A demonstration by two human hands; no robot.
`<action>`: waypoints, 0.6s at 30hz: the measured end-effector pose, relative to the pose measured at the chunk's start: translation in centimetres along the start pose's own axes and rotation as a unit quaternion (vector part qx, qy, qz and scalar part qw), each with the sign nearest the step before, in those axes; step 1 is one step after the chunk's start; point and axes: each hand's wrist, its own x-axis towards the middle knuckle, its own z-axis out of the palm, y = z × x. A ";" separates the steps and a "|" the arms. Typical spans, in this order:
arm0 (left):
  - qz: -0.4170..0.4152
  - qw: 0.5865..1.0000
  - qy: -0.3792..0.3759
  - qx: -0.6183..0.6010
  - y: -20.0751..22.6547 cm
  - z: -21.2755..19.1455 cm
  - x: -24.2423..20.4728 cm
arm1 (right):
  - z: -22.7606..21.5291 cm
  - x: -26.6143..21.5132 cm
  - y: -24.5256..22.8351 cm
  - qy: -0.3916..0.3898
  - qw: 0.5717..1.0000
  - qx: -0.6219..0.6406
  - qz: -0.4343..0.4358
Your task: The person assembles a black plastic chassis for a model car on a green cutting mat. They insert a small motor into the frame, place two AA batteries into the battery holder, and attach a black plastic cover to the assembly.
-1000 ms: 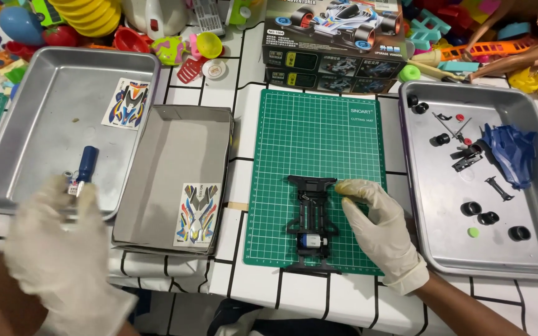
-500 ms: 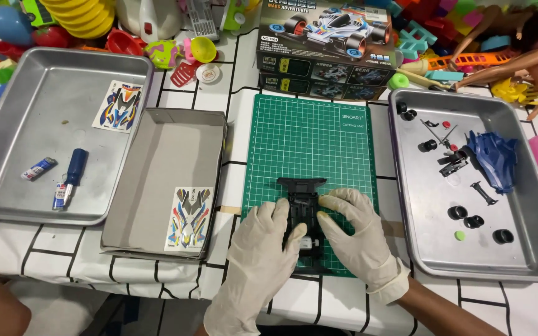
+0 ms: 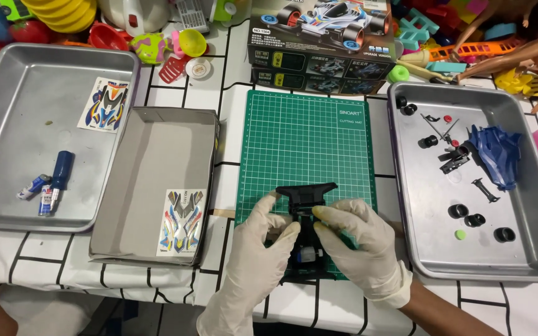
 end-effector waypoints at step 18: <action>0.005 0.999 0.004 -0.044 -1.3 0.7 -0.6 | 0.3 -0.4 0.4 -0.084 0.988 -0.124 -0.027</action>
